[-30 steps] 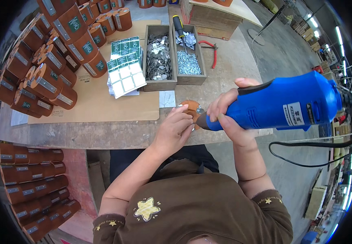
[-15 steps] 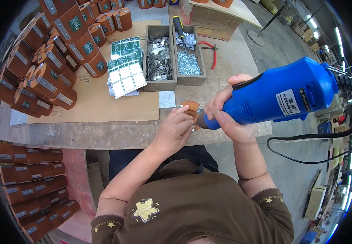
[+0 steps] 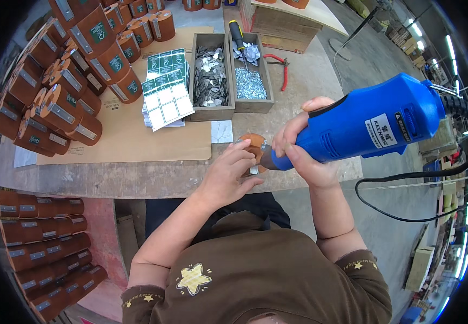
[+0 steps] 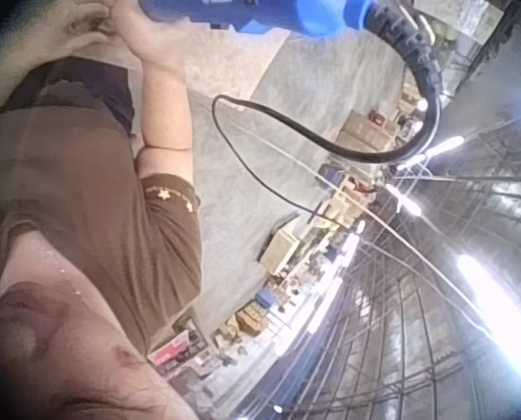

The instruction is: Assembling small wooden furniture components using an electric screwdriver and screws.

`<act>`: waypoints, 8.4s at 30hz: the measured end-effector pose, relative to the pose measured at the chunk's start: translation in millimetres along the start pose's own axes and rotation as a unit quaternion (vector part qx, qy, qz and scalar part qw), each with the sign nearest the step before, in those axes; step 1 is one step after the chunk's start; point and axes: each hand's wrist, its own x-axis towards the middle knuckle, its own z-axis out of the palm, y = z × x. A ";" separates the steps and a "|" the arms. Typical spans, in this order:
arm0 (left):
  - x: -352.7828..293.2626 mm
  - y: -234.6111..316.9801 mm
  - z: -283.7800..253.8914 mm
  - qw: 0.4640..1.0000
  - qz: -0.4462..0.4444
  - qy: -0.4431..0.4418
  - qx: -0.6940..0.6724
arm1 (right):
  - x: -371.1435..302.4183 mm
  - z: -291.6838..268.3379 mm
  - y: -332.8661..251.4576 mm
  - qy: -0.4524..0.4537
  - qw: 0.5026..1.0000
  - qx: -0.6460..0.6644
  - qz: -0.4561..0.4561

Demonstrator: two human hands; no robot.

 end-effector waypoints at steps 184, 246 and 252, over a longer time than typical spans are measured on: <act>20.5 8.1 17.7 0.964 0.153 -0.065 0.209 | -124.9 -113.2 118.8 0.503 0.801 0.289 0.149; -3.9 -4.4 17.4 0.985 0.120 -0.029 0.121 | -128.0 -112.1 125.5 0.490 0.807 0.287 0.158; -3.4 5.8 31.0 0.986 0.122 0.037 0.109 | -129.2 -118.0 120.9 0.499 0.802 0.293 0.149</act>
